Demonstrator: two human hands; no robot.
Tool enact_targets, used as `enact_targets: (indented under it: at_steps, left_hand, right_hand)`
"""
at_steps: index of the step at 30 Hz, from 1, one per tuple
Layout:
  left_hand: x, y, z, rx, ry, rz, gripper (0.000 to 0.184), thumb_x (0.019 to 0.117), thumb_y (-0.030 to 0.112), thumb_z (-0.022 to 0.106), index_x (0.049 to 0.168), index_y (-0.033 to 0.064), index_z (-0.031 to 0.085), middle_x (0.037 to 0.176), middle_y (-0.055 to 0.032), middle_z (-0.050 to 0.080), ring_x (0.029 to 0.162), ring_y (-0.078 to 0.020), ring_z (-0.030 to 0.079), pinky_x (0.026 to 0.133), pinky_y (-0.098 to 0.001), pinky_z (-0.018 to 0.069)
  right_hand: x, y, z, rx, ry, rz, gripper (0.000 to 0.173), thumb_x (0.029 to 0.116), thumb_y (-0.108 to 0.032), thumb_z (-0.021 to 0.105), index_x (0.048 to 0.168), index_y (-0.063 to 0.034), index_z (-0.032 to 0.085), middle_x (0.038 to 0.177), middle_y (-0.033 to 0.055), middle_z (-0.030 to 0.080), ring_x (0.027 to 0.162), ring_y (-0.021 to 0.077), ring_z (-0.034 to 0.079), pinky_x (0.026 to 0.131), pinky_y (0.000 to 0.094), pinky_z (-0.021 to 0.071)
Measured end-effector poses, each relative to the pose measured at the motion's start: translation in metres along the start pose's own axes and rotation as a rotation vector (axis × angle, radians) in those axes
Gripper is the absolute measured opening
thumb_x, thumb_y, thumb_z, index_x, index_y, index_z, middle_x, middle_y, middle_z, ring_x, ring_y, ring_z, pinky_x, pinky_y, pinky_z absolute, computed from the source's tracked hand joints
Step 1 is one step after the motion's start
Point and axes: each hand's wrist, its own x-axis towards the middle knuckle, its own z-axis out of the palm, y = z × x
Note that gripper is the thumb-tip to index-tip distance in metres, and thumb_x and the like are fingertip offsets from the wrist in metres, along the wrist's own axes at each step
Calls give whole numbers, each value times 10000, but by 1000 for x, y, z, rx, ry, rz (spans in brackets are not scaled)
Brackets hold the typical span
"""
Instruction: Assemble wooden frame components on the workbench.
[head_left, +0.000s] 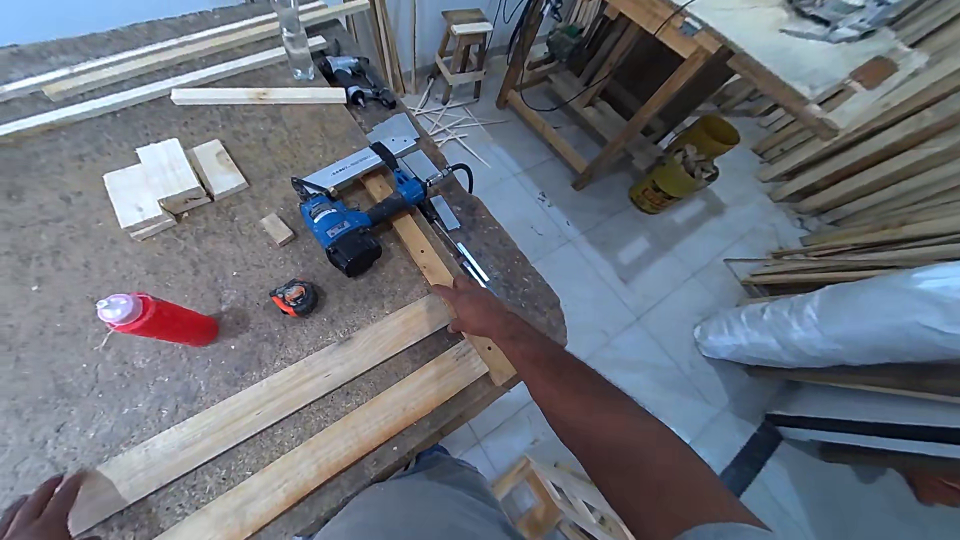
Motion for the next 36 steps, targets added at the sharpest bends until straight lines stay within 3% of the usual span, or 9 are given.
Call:
enact_targets:
  at_steps: [8, 12, 15, 20, 23, 26, 29, 33, 36]
  left_hand:
    - [45, -32, 34, 22, 112, 66, 890, 735, 136, 910, 1515, 90, 483, 1523, -210, 485, 1434, -438, 425, 1125, -622, 418]
    - [45, -23, 29, 63, 83, 35, 865, 755, 154, 895, 1515, 95, 485, 1523, -184, 494, 1433, -407, 438, 1131, -589, 427]
    - [44, -14, 30, 91, 86, 4, 859, 748, 167, 891, 1504, 80, 493, 1508, -192, 510, 1417, -407, 461, 1125, -587, 432]
    - [4, 64, 4, -153, 27, 24, 866, 843, 268, 831, 1564, 40, 409, 1663, -269, 241, 1538, -486, 205, 1214, -675, 220]
    - [-21, 123, 12, -507, 116, 183, 669, 928, 212, 746, 1482, -55, 482, 1562, -274, 431, 1462, -399, 424, 1207, -544, 352]
    - [-40, 169, 33, -1040, 62, 233, 516, 1015, 127, 559, 1425, -161, 437, 1306, -262, 647, 1192, -274, 668, 1056, -422, 527]
    - [-56, 205, 40, -1443, -138, 186, 510, 1083, 230, 417, 1460, -112, 379, 1262, -204, 681, 1088, -260, 720, 955, -445, 594]
    - [-64, 249, 51, -1538, -314, 209, 271, 1042, 54, 435, 1256, -40, 571, 979, -65, 753, 852, -160, 743, 817, -379, 635]
    - [-67, 281, 49, -1405, -434, 125, 134, 1001, -7, 550, 1087, -49, 643, 845, -83, 748, 742, -160, 732, 727, -353, 636]
  right_hand:
    - [5, -6, -6, -119, -76, 22, 913, 752, -289, 890, 1531, -412, 431, 1471, 276, 453, 1243, 494, 546, 873, 639, 552]
    - [3, -78, -28, -143, -37, 57, 698, 815, -144, 789, 1467, -172, 541, 1430, 292, 513, 1240, 528, 538, 948, 696, 485]
    - [27, -159, -32, 77, 62, -179, 644, 887, -276, 772, 1481, -181, 545, 1497, 177, 518, 1355, 398, 516, 1067, 618, 466]
    - [105, -241, 2, 124, 133, -413, 757, 849, -234, 799, 1530, -228, 469, 1620, 84, 394, 1434, 355, 437, 1124, 581, 422]
    - [122, -243, -5, 134, 91, -401, 664, 855, -287, 806, 1451, -182, 533, 1458, 106, 551, 1305, 363, 544, 1040, 582, 482]
    - [68, -239, -27, 314, -2, -401, 650, 867, -394, 761, 1413, -108, 555, 1246, 188, 631, 1158, 365, 621, 940, 567, 532]
    - [-29, -229, -31, 581, -194, -507, 700, 819, -255, 830, 1419, -43, 538, 1263, 218, 631, 1146, 368, 629, 968, 559, 522]
    - [-122, -205, 7, 759, -292, -471, 772, 804, -166, 821, 1491, -66, 481, 1331, 225, 593, 1201, 389, 601, 983, 579, 514]
    - [-149, -175, 27, 820, -257, -368, 843, 841, -229, 797, 1565, -85, 391, 1332, 256, 594, 1217, 416, 591, 1015, 597, 482]
